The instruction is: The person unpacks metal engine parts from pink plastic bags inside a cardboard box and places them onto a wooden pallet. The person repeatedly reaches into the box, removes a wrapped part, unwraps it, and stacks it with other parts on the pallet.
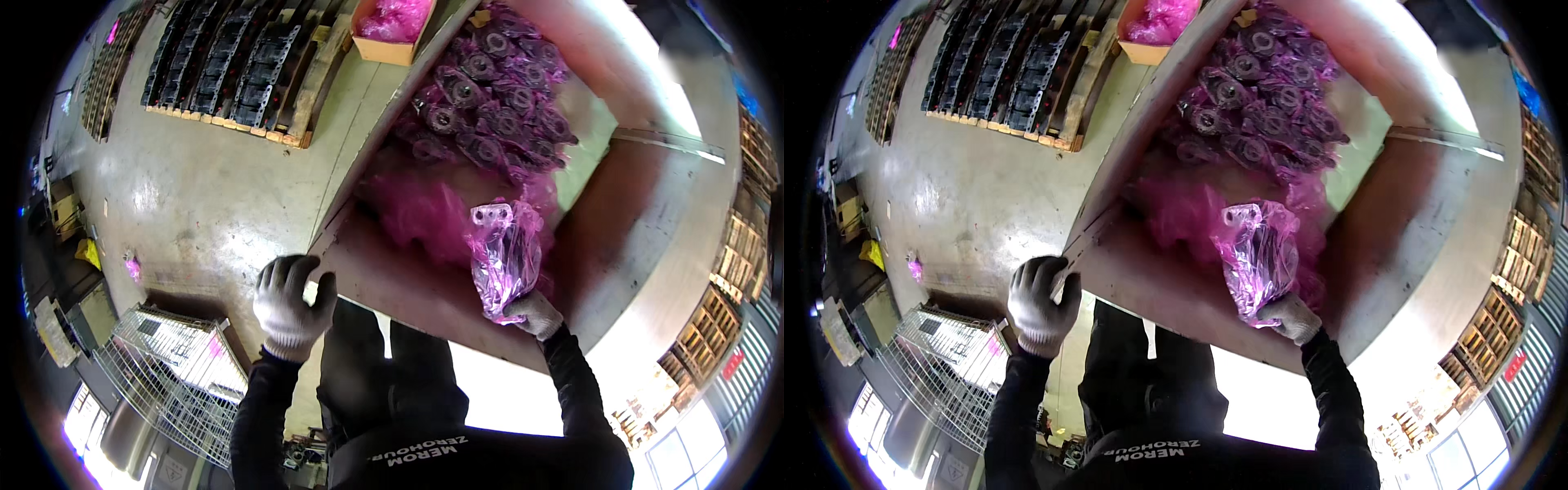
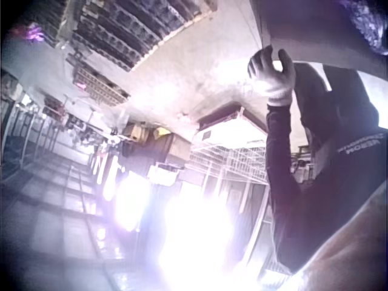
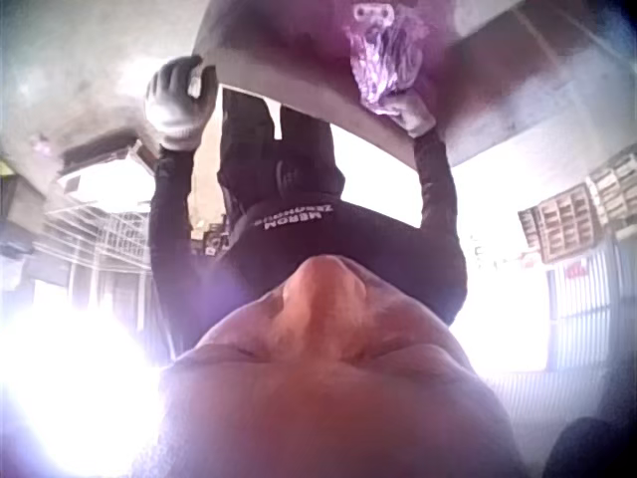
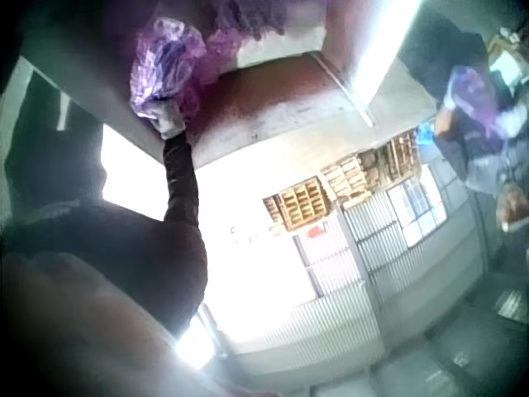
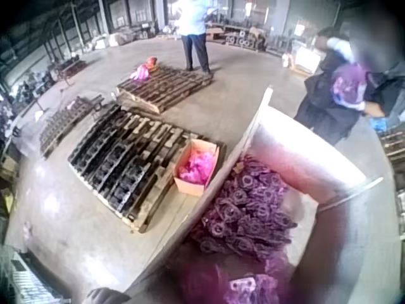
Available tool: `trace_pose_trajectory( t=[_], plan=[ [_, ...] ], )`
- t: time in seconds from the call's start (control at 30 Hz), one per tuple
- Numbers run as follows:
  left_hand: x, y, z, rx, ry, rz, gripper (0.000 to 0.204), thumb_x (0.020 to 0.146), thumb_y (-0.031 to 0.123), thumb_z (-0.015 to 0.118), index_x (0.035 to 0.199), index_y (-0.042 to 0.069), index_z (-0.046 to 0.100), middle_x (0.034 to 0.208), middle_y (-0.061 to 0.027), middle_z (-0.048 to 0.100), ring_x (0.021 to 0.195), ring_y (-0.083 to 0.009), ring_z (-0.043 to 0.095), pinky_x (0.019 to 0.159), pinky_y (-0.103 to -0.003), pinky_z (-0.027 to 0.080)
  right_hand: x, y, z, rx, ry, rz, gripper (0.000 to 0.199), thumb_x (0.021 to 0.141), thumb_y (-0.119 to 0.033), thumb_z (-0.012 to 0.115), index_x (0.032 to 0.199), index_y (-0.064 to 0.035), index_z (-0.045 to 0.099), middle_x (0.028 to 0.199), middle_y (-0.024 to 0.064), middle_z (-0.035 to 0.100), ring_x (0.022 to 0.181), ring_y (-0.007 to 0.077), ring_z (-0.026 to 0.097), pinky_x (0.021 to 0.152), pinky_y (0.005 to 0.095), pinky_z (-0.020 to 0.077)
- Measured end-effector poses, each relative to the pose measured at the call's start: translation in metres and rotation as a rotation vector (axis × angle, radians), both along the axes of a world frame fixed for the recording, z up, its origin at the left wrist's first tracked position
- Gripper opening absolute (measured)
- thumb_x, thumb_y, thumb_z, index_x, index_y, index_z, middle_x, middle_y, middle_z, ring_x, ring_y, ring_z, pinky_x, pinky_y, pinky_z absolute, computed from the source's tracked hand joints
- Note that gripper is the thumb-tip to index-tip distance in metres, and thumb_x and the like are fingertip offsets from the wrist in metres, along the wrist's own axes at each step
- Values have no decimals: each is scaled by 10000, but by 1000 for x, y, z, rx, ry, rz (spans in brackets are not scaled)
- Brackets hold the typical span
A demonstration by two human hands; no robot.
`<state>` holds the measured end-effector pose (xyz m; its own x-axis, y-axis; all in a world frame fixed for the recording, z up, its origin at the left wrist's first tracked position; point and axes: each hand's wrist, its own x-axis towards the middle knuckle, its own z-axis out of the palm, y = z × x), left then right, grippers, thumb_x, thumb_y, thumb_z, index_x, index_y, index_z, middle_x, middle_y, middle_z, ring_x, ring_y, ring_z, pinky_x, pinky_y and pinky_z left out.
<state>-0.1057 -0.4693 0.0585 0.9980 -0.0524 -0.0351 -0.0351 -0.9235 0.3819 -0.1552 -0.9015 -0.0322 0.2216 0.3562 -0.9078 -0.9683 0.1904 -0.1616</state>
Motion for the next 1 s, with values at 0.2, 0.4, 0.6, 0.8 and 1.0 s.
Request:
trace_pose_trajectory(
  t=[0.2,0.4,0.6,0.8,1.0],
  plan=[
    [4,-36,52,-537,84,-186,604,848,366,753,1297,10,563,1250,-149,619,1134,-354,630,1027,-538,463,-18,66,136,316,-157,-165,725,658,-45,802,1331,47,550,1141,125,689,1035,258,677,960,372,538],
    [47,-61,56,-1939,1067,-637,998,909,687,588,1591,50,234,1583,-118,387,1424,-248,414,1177,-422,346,-74,98,168,511,-118,-231,936,615,-169,817,1438,58,433,1293,244,616,1169,431,618,991,575,496],
    [42,-58,82,-1927,1001,-537,635,1000,390,590,1515,65,411,1456,-91,540,1326,-214,519,1135,-396,412,-113,140,180,453,-260,-282,996,635,-310,761,1469,69,370,1304,252,579,1111,437,596,872,553,495],
    [21,-37,100,-2062,1083,-149,440,966,197,591,1380,56,550,1277,-96,654,1145,-217,639,1057,-397,488,-85,198,239,923,-107,-397,840,790,-379,697,1437,85,428,1237,314,628,1119,446,646,971,578,530],
    [0,12,108,-2196,1137,282,362,941,267,661,1242,70,621,1138,-119,702,1022,-241,692,938,-414,573,-45,198,298,-224,-766,316,466,998,-283,593,1328,45,562,1213,159,672,1094,256,666,961,375,529]
  ],
)
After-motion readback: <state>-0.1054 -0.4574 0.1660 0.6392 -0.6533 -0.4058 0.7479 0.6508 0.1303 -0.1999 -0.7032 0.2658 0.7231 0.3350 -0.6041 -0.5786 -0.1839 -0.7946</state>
